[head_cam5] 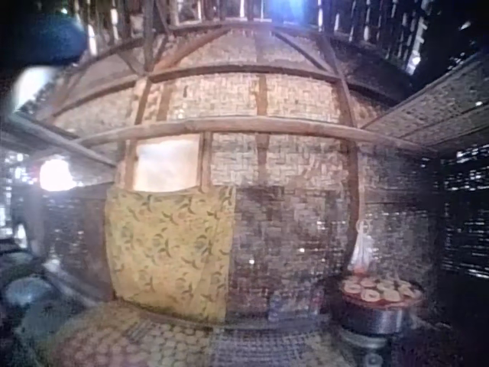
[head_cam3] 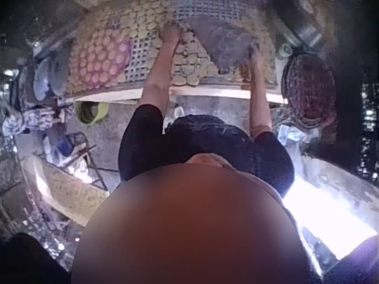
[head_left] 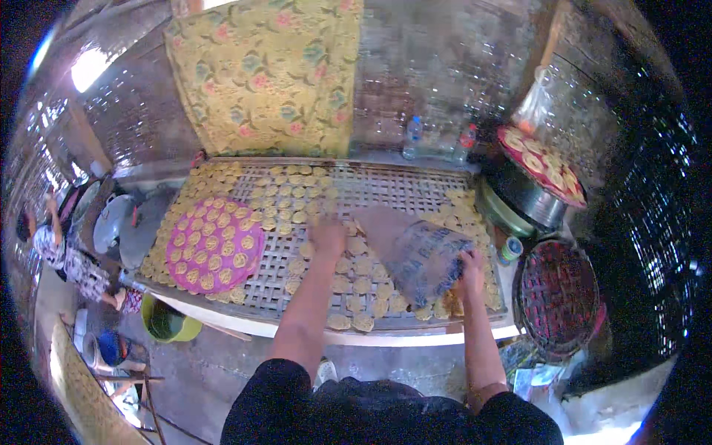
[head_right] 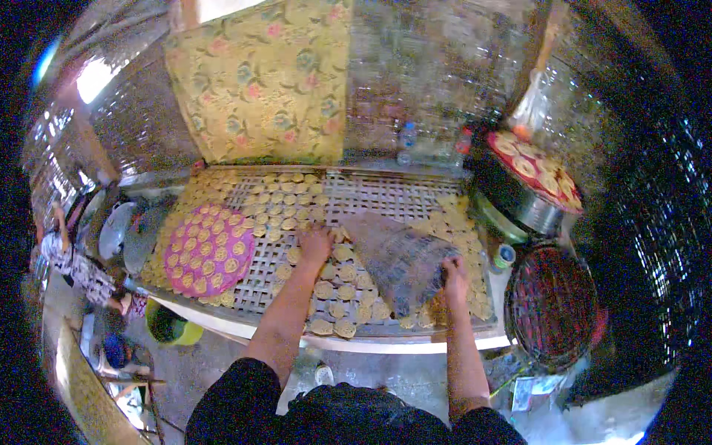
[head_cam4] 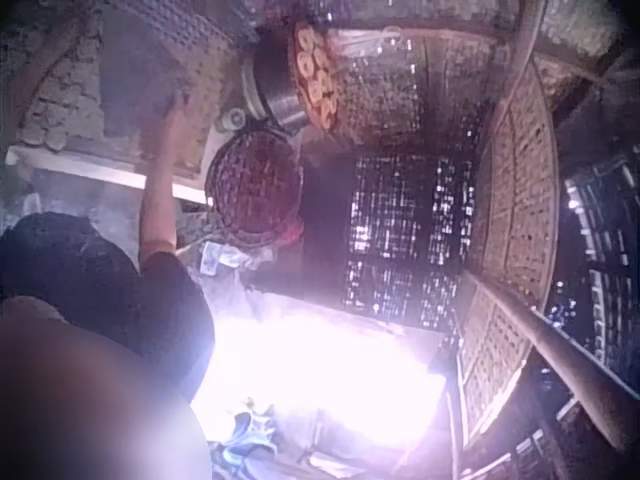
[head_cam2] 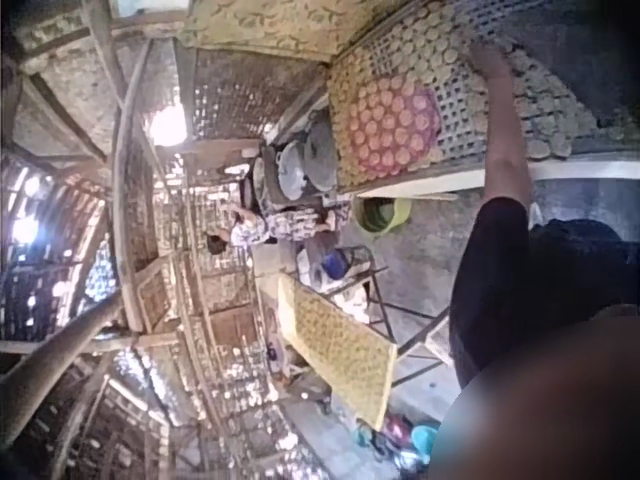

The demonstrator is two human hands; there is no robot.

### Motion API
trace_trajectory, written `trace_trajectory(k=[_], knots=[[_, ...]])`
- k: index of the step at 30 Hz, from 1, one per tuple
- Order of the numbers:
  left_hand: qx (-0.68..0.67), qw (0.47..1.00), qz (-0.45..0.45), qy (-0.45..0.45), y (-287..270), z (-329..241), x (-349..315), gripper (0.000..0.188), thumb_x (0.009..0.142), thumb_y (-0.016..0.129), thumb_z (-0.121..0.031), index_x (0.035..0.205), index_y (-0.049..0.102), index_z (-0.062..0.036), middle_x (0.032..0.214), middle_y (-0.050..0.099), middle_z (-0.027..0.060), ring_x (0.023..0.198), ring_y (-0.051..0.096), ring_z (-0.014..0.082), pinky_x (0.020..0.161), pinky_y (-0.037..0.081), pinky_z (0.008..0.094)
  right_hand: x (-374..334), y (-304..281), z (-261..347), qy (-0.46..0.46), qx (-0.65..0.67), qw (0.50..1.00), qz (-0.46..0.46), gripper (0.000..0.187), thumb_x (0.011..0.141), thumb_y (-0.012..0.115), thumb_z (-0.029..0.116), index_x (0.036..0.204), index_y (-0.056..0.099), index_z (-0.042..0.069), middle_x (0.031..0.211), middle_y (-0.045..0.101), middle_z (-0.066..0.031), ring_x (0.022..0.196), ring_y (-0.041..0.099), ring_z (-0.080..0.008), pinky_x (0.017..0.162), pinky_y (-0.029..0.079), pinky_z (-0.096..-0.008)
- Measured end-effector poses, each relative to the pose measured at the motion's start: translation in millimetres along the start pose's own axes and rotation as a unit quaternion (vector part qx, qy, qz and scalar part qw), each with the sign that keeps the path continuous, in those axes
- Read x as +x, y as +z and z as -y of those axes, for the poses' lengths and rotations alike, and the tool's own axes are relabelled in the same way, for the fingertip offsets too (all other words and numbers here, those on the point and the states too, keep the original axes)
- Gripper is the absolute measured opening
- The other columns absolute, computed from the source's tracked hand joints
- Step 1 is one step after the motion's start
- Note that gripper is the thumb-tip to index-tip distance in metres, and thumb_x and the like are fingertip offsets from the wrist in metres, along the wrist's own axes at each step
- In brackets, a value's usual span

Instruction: The person arranges circular yellow snacks on round pink trays, peels snacks from a flexible pink sheet, and moves the trays onto a stack on a table.

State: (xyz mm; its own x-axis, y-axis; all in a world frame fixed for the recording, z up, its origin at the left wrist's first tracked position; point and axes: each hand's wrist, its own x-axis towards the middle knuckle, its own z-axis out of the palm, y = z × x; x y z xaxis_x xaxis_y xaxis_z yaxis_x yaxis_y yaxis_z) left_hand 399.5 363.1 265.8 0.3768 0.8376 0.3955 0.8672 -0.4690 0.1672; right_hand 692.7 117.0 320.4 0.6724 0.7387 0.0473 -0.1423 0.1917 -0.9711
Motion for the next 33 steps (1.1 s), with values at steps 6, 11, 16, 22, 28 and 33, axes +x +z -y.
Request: trace_trajectory(k=[6, 11, 16, 22, 28, 33], knots=[[0.004, 0.999, 0.011, -0.052, -3.8, -41.8, 12.5, 0.028, 0.080, 0.056, -0.021, 0.104, 0.066, -0.0109, 0.089, 0.065, 0.0156, 0.084, 0.063, 0.0320, 0.069, 0.049, 0.0485, -20.0, 2.6, 24.4, 0.008, 0.029, 0.999, -0.041, 0.015, 0.081, 0.060, 0.012, 0.095, 0.057, 0.008, 0.088, 0.054, 0.0001, 0.084, 0.051, -0.0131, 0.077, 0.042, -0.0282], [-0.074, 0.992, 0.021, -0.103, -29.7, 15.6, 7.7, 0.021, 0.078, 0.060, -0.022, 0.094, 0.068, -0.0098, 0.086, 0.066, 0.0137, 0.083, 0.064, 0.0309, 0.069, 0.049, 0.0467, -21.9, 30.7, 18.4, 0.007, -0.005, 1.000, 0.019, 0.010, 0.082, 0.059, 0.011, 0.091, 0.056, 0.009, 0.086, 0.053, 0.0004, 0.082, 0.051, -0.0124, 0.075, 0.042, -0.0273], [-0.005, 0.998, 0.046, -0.034, -51.5, -6.2, 3.8, 0.017, 0.079, 0.063, -0.025, 0.093, 0.069, -0.0176, 0.102, 0.065, 0.0080, 0.100, 0.057, 0.0288, 0.090, 0.038, 0.0513, -28.5, 37.3, 24.3, -0.001, 0.035, 0.999, 0.034, 0.004, 0.085, 0.056, 0.011, 0.088, 0.054, 0.010, 0.084, 0.053, 0.0014, 0.079, 0.050, -0.0113, 0.073, 0.042, -0.0271], [-0.011, 0.983, -0.108, 0.151, -28.4, -9.3, -11.0, 0.016, 0.077, 0.062, -0.026, 0.085, 0.070, -0.0142, 0.085, 0.068, 0.0079, 0.084, 0.062, 0.0290, 0.072, 0.046, 0.0460, -9.9, 15.6, 2.5, -0.007, 0.042, 0.999, -0.002, 0.004, 0.086, 0.055, 0.012, 0.089, 0.055, 0.010, 0.085, 0.055, 0.0011, 0.080, 0.053, -0.0117, 0.075, 0.043, -0.0270], [-0.046, 0.996, 0.044, 0.057, -43.6, -13.8, -11.5, 0.016, 0.080, 0.064, -0.024, 0.095, 0.067, -0.0186, 0.102, 0.064, 0.0038, 0.099, 0.056, 0.0283, 0.088, 0.038, 0.0508, -5.2, -1.7, 7.7, -0.005, 0.141, 0.989, -0.052, 0.009, 0.087, 0.052, 0.013, 0.095, 0.056, 0.010, 0.090, 0.058, -0.0002, 0.084, 0.056, -0.0144, 0.078, 0.045, -0.0292], [-0.130, 0.981, -0.014, 0.143, -60.7, -51.4, -17.9, 0.025, 0.079, 0.061, -0.028, 0.096, 0.066, -0.0111, 0.106, 0.063, 0.0074, 0.101, 0.056, 0.0269, 0.081, 0.045, 0.0442, -1.7, -20.3, 3.4, -0.023, 0.115, 0.991, -0.064, 0.008, 0.087, 0.051, 0.013, 0.094, 0.055, 0.012, 0.090, 0.057, 0.0002, 0.085, 0.055, -0.0145, 0.081, 0.045, -0.0299]])
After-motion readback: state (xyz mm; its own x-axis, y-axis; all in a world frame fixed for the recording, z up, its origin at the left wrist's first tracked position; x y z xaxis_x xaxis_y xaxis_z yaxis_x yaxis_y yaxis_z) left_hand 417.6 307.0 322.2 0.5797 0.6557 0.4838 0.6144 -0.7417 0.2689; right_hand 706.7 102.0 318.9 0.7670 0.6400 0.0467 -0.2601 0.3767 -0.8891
